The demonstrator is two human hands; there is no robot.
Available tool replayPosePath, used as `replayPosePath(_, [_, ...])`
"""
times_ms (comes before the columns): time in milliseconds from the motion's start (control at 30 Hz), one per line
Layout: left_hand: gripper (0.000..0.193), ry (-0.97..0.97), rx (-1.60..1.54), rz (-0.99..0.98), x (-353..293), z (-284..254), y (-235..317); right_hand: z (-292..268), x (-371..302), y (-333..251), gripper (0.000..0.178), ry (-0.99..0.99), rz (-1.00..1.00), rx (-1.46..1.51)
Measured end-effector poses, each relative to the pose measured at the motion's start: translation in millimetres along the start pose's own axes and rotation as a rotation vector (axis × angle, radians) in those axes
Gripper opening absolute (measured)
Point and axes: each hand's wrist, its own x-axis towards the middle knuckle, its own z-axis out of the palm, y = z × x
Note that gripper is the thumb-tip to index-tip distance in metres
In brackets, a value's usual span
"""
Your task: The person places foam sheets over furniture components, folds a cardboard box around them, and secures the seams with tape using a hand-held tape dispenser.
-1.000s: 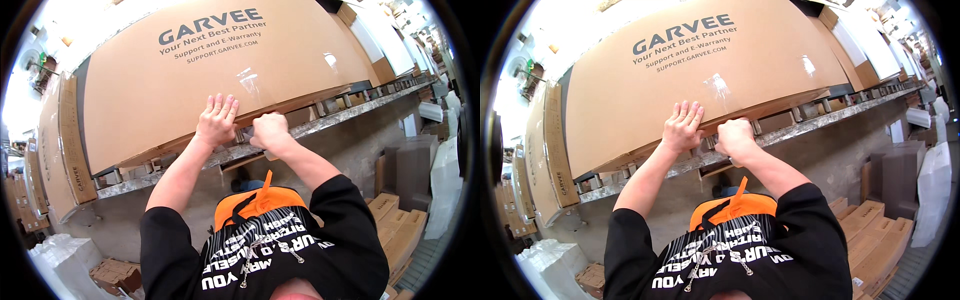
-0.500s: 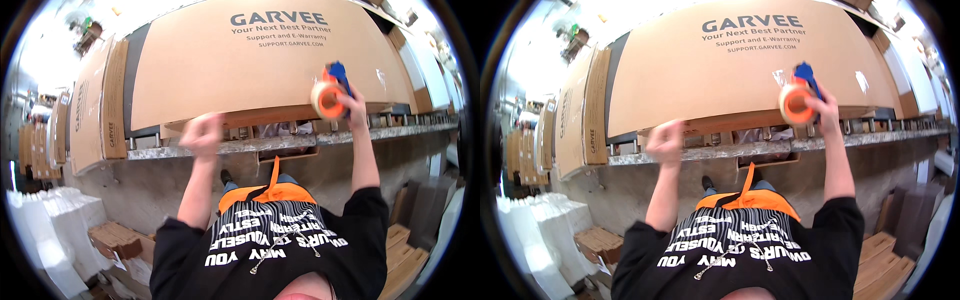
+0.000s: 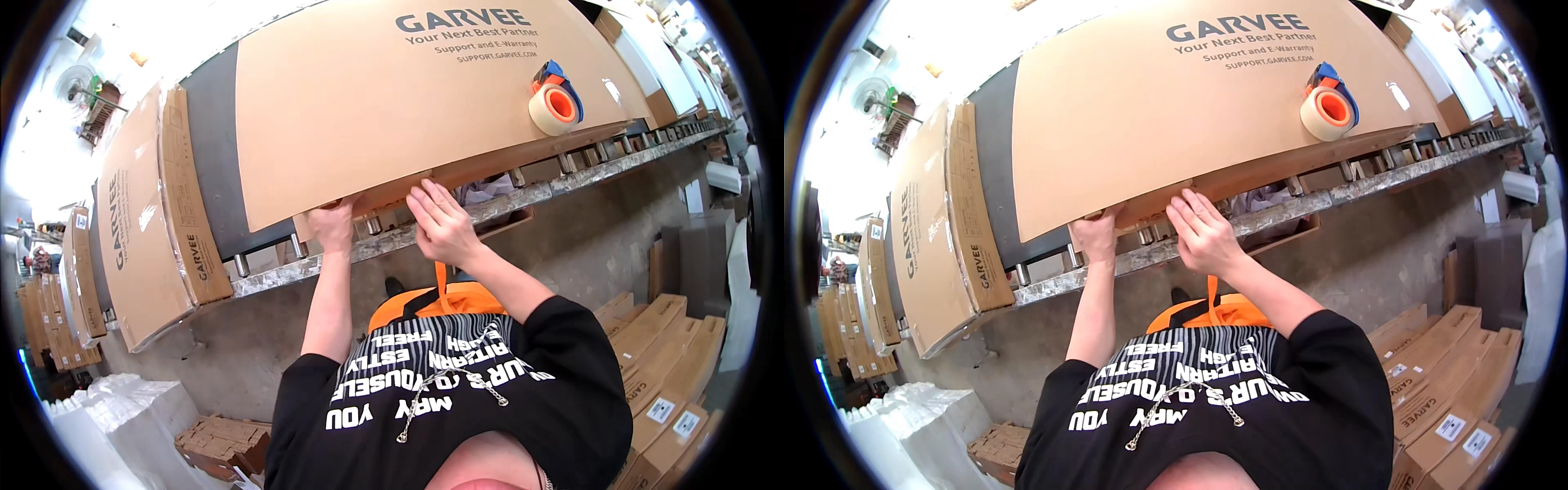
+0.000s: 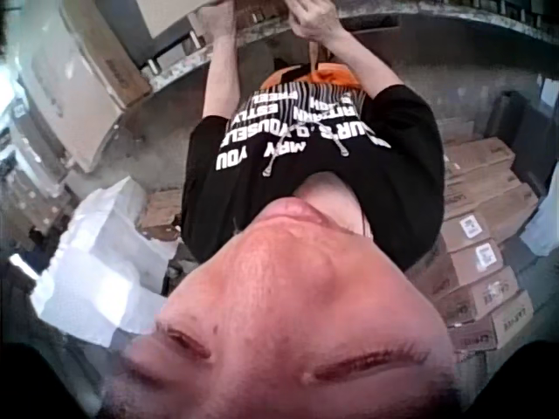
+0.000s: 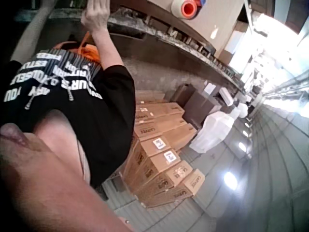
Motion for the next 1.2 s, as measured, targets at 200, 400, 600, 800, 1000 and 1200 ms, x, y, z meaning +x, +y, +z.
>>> replayPosePath(200, [0.043,-0.065,0.501,-0.104,9,-3,-9,39,16,-19,0.045,-0.094,0.103,-0.262])
replayPosePath(400, [0.038,0.025,0.815,0.111,-4,-5,1,45,36,-2,0.029,-0.186,-0.024,-0.447])
replayPosePath(600, [0.081,-0.529,1.007,0.807,-7,-11,104,47,24,7,0.023,-0.155,0.031,-0.442])
replayPosePath(800, [0.107,-1.036,1.409,0.768,58,3,54,30,31,-1,0.029,0.058,0.018,-0.207])
replayPosePath(1000, [0.104,-0.972,1.335,0.913,53,-16,34,-101,4,90,0.054,0.419,0.379,-0.252])
replayPosePath(1200, [0.092,-0.814,1.114,0.930,59,-19,29,-154,48,282,0.051,-0.304,1.187,0.696])
